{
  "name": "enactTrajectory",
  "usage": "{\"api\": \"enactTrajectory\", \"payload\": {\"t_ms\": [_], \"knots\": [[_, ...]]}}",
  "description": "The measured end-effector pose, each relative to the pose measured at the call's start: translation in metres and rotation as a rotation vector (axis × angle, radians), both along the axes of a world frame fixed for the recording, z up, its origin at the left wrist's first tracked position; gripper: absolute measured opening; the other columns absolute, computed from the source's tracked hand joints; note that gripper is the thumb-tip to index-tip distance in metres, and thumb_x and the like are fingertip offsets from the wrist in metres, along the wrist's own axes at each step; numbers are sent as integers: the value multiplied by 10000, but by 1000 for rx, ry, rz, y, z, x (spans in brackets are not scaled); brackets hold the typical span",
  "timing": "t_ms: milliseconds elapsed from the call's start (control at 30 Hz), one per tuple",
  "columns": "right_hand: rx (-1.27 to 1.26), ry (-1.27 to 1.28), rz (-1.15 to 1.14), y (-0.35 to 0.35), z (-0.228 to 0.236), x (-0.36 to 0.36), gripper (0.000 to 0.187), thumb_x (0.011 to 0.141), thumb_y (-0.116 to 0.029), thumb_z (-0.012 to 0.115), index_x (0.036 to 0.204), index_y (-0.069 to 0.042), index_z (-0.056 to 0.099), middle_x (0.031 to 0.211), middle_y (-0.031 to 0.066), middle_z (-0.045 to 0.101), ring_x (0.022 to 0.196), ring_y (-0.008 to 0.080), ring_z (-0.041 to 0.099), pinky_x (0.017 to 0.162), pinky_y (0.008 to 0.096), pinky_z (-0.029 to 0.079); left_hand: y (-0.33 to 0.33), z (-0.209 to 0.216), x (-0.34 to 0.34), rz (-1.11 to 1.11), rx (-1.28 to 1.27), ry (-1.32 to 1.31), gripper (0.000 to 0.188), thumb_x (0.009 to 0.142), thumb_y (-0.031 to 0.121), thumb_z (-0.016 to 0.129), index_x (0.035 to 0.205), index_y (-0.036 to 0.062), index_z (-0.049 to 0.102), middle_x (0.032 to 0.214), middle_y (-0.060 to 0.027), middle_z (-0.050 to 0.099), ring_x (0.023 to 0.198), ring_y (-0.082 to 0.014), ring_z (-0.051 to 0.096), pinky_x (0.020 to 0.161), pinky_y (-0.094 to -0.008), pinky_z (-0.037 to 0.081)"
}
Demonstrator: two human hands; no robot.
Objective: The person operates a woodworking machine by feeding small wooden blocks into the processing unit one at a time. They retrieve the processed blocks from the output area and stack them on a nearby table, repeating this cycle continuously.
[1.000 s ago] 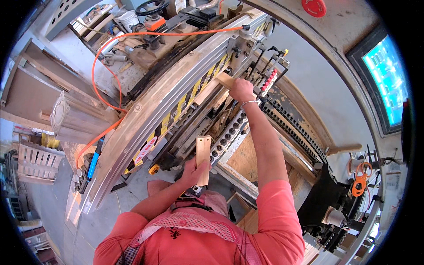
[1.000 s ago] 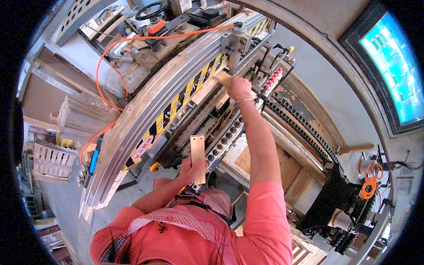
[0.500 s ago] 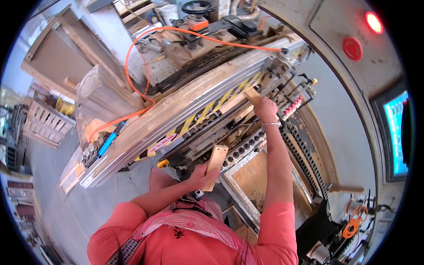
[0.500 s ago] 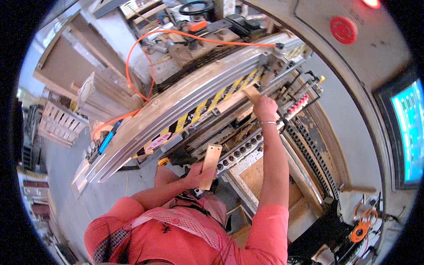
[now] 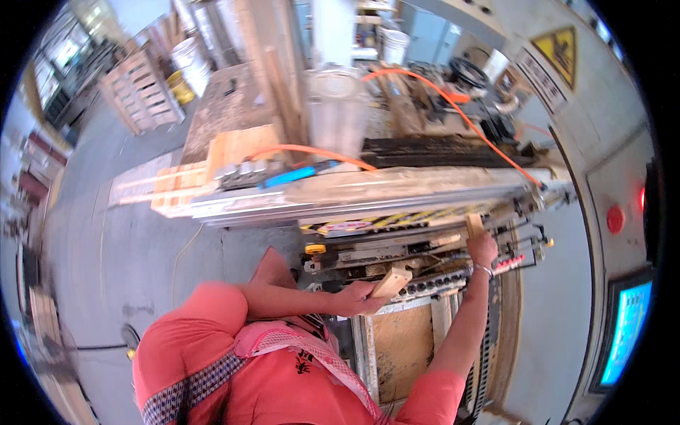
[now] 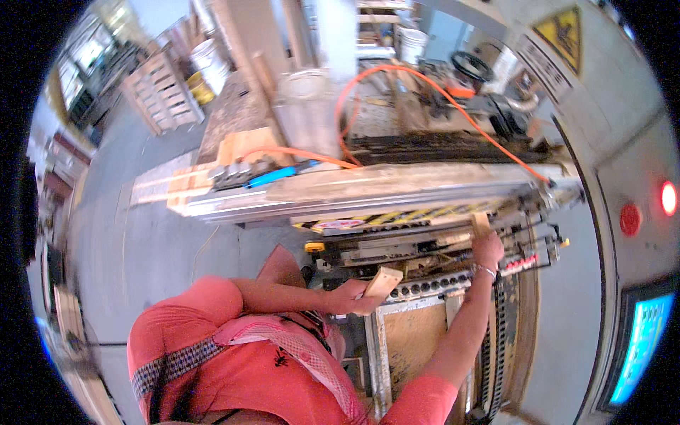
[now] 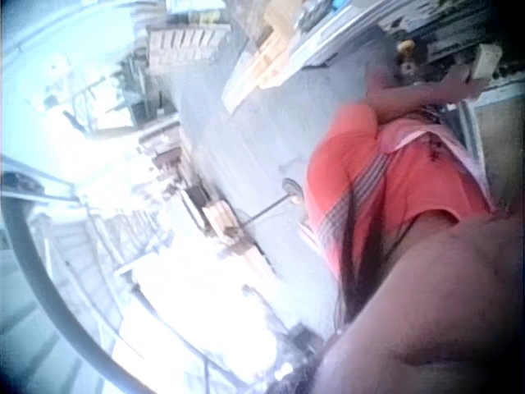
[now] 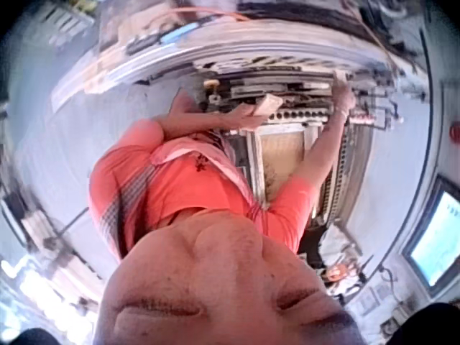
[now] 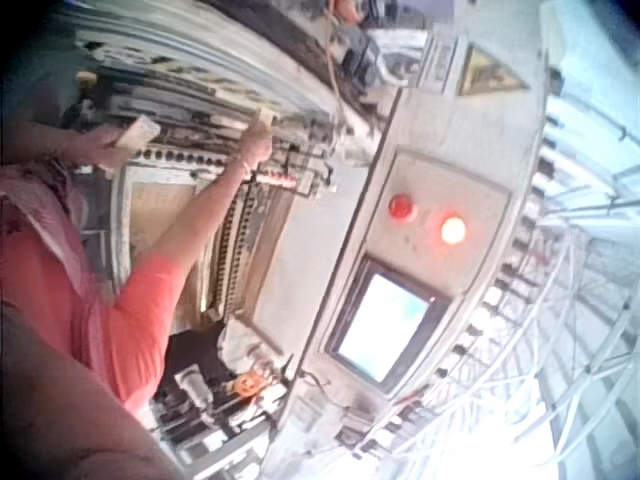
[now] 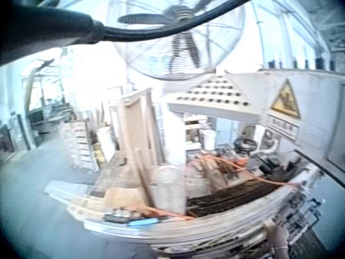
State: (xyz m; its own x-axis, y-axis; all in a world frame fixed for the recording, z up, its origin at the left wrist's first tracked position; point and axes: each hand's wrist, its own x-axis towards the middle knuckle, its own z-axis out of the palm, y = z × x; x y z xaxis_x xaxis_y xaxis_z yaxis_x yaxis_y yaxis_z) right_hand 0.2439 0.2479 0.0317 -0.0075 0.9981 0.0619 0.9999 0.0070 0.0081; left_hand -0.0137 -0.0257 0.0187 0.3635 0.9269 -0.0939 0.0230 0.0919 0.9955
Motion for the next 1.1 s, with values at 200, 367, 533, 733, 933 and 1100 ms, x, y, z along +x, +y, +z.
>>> {"api": "enactTrajectory", "payload": {"t_ms": [200,367,533,733,933,1100], "knots": [[-87,5,62,-15,11,-14,438,746,-340,650,1019,-7,567,994,218,595,927,348,590,775,422,498,-70,-13,-100,167,306,195,258,818,240,642,995,55,612,990,-87,615,950,-189,579,839,-306,438],[348,179,12,-66,5,-27,489,785,-323,626,1112,30,538,1053,245,548,985,382,517,818,448,440,-156,40,-204,765,-77,314,182,831,120,562,982,28,604,938,-61,624,897,-122,568,792,-277,459],[219,374,-48,-130,2,-61,437,790,-241,649,1109,39,543,1026,174,596,888,297,581,741,360,471,-155,-13,-360,1332,42,237,165,855,142,533,944,16,591,812,-16,572,754,-73,496,667,-247,427],[146,508,0,-218,-5,-94,352,776,-135,655,1074,29,566,898,104,638,749,189,604,652,303,469,-67,-36,-502,1430,-9,-22,288,873,260,534,1001,12,603,730,9,536,678,-64,439,600,-241,385],[-7,526,-32,-307,10,-125,225,728,-59,646,936,24,615,749,82,630,681,138,578,632,274,466,-7,-79,-543,1419,-147,-11,328,863,264,545,1054,4,609,867,-23,604,790,-87,511,694,-270,427],[11,594,-57,-360,-18,-96,167,738,-54,602,885,21,623,704,65,613,659,115,561,599,262,450,6,-83,-537,1329,-221,-33,333,864,270,530,1108,54,599,934,-46,633,853,-109,542,751,-282,435]]}}
